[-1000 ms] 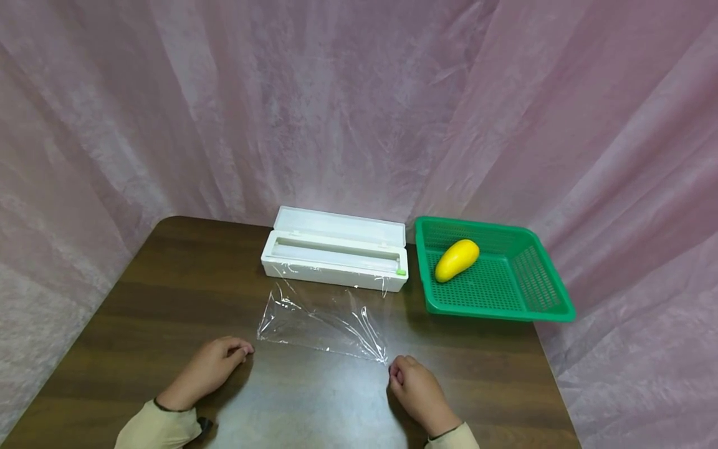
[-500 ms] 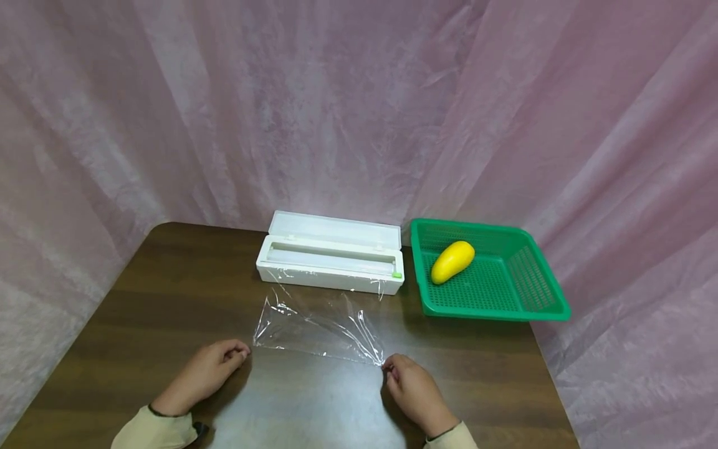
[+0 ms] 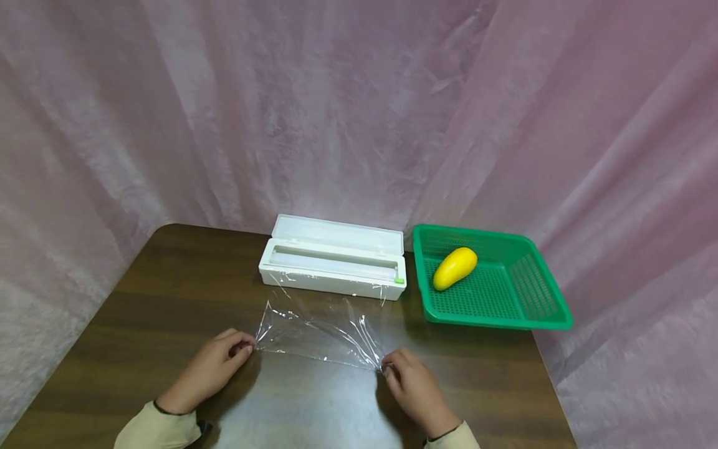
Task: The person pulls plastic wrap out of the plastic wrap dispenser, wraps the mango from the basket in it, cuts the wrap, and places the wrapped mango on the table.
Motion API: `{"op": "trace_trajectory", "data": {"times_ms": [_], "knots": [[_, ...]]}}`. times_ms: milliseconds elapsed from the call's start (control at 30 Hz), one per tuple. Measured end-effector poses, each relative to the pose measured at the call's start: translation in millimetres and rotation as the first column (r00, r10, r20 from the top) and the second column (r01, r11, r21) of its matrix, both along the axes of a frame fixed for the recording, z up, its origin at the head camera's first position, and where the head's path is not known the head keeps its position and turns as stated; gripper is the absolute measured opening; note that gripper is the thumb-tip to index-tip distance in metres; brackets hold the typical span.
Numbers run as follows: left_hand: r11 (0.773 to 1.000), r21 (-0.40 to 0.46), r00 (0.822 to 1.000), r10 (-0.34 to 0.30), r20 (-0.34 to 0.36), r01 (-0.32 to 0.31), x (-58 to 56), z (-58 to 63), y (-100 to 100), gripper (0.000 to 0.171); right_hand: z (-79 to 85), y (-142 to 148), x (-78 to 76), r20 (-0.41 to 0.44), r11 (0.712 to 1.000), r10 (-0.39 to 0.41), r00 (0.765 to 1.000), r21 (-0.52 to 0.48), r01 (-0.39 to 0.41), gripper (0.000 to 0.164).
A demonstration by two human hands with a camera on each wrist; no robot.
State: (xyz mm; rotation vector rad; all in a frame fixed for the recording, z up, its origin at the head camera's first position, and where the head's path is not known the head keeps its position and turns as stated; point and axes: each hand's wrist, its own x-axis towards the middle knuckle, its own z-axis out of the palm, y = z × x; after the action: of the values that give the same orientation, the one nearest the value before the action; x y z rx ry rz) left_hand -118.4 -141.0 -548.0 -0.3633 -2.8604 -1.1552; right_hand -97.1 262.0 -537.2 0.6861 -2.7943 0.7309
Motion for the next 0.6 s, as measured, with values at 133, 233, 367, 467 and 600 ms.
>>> {"op": "trace_trajectory", "data": {"times_ms": [133,233,367,467,600], "knots": [[1.0,-0.005,1.0,0.002,-0.006,-0.002,-2.8,5.5,1.2,0.008,6.5,-0.4,-4.4,-0.042,1.0,0.008,0.999,0.019,-0.007,0.019],[1.0,0.009,1.0,0.003,-0.014,-0.003,-4.2,7.4,1.5,0.01,8.7,-0.1,-5.4,-0.066,1.0,0.002,0.998,0.027,-0.001,0.02],[1.0,0.028,0.999,0.011,-0.038,-0.01,-5.2,9.0,-0.3,0.012,12.2,-0.4,-6.9,-0.094,1.0,0.005,0.996,0.028,-0.003,0.022],[0.999,0.025,0.999,0.021,-0.046,-0.02,-5.5,10.6,-1.7,0.012,15.1,0.4,-7.6,-0.099,1.0,0.013,0.995,0.029,-0.01,0.026],[0.999,0.017,0.999,0.034,-0.042,-0.033,-6.7,12.7,-2.2,0.012,18.2,2.8,-9.5,-0.087,1.0,0.019,0.996,0.023,-0.017,0.037]]}}
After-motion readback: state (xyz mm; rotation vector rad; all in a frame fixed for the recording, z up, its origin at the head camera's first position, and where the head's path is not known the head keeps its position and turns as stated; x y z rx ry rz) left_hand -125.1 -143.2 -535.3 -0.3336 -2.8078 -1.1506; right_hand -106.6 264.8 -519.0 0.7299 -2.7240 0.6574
